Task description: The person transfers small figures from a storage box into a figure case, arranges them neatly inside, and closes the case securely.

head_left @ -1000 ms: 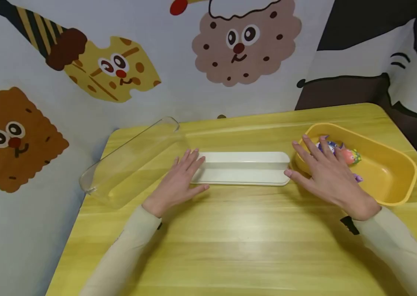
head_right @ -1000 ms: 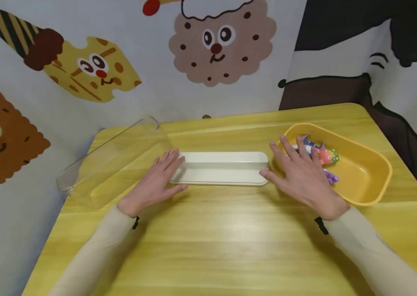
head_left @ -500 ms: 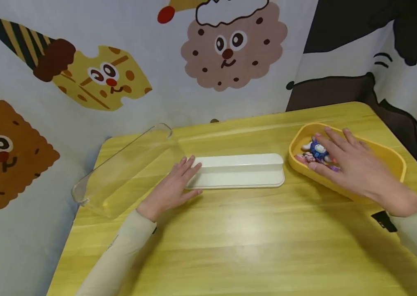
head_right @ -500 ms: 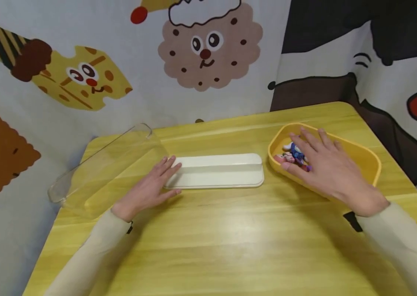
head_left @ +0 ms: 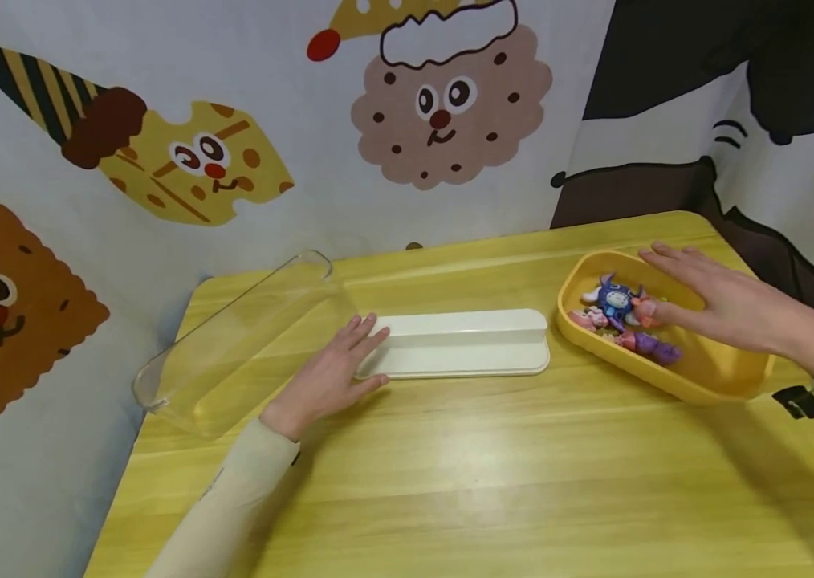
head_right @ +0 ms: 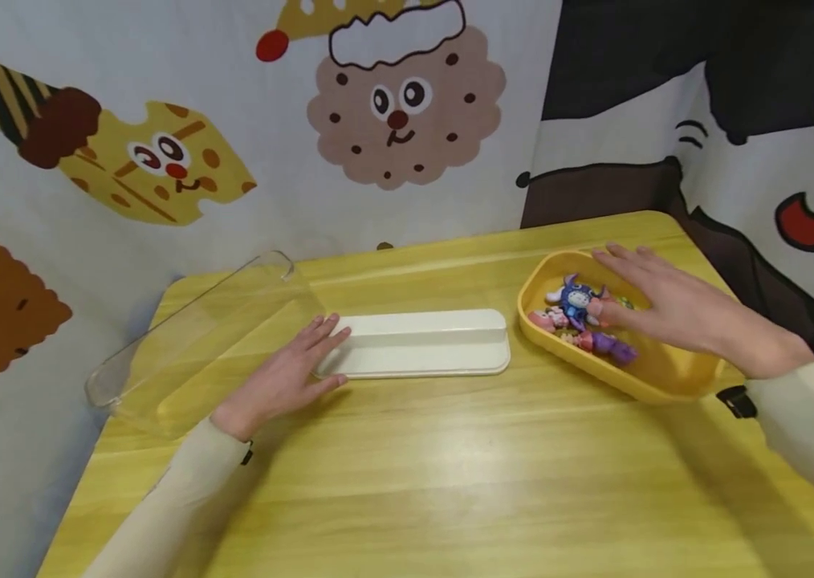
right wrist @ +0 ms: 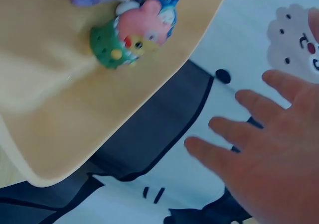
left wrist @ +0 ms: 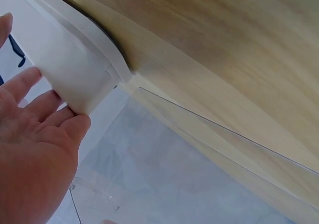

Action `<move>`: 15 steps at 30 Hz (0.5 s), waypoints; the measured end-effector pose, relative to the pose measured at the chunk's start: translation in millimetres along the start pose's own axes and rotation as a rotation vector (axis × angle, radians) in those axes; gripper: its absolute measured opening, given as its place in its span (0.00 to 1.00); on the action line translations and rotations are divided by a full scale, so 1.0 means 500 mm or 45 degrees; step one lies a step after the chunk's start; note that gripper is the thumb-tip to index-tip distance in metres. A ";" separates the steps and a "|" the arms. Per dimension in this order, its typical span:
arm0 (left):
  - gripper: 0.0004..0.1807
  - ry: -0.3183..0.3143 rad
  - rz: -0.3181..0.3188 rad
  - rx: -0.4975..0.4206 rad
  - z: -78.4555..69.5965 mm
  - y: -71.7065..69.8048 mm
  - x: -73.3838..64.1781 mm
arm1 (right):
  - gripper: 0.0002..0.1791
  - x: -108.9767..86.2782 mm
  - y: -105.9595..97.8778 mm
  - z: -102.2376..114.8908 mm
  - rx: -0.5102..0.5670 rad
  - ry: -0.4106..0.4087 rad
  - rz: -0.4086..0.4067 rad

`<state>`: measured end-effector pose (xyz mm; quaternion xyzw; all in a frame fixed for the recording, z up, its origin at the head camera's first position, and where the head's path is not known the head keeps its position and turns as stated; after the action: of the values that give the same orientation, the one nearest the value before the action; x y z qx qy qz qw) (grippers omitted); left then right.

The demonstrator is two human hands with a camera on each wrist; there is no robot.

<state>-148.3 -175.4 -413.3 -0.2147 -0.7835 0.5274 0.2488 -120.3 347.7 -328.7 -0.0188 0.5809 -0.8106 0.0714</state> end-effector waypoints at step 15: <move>0.40 -0.014 -0.009 0.000 -0.003 0.004 -0.002 | 0.46 0.028 0.015 -0.059 0.068 -0.017 0.072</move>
<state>-146.5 -174.1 -415.0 -0.2090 -0.7855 0.5277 0.2466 -136.7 371.0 -345.9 -0.0059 0.5587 -0.8234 0.0988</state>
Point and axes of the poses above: each hand's wrist, its own x-axis towards the middle knuckle, its own y-axis out of the palm, z = x × y, the point moved 1 cm from there along x, towards the middle knuckle, and after that the axes turned 11 degrees about -z, right-handed, at the moved point
